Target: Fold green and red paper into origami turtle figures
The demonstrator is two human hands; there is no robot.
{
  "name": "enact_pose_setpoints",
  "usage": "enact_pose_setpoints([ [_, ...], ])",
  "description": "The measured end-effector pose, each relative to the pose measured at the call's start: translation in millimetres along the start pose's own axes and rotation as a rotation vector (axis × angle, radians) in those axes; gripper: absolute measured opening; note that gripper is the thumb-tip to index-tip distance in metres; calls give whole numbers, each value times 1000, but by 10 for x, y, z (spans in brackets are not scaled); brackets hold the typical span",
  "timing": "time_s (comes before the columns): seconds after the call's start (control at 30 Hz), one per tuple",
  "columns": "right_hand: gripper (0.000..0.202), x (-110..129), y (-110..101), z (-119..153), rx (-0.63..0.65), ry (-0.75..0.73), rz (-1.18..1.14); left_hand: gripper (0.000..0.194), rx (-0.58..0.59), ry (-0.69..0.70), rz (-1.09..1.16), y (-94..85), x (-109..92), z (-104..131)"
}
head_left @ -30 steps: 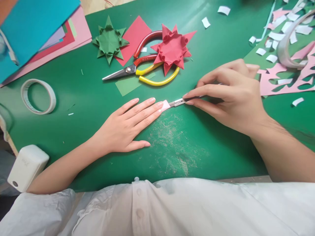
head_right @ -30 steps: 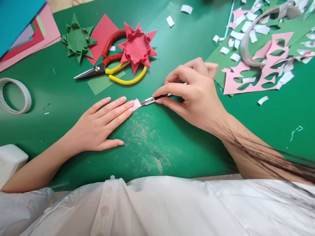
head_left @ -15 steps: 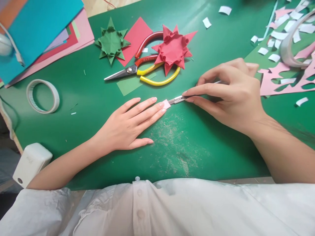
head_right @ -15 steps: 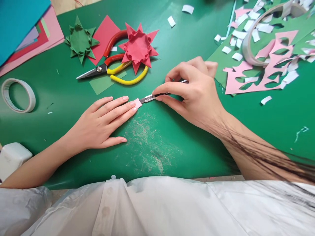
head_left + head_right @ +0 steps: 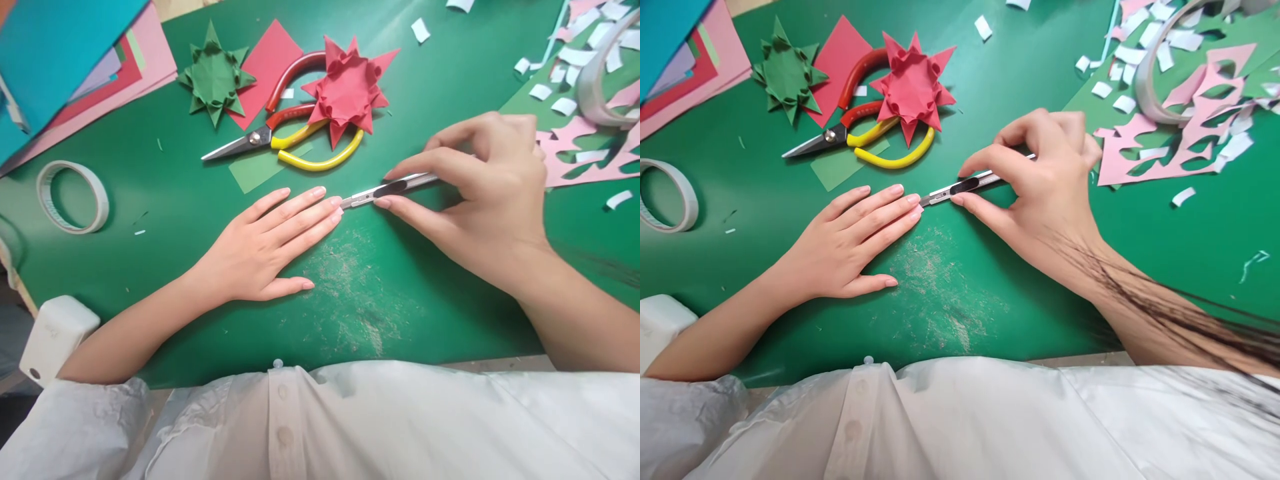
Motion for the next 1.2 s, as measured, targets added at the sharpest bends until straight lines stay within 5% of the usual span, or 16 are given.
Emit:
enact_pose_setpoints([
  [0.2,22,39,28,24,-38,-47,4,79,17,-5,-16,8,-1,0],
  [0.6,24,-25,32,-135,108,-19,-24,82,1,-14,33,19,7,7],
  [1.2,22,-87,-13,-10,59,-17,-49,82,40,-46,200,26,28,12],
])
Point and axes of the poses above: each hand's wrist, its own z-axis away from the middle knuckle, its own y-axis out of the palm, x = y × z, the point moved 7 cm from there along -z, towards the middle knuckle, and after that the axes turned 13 degrees about y, right-handed, at the moved point
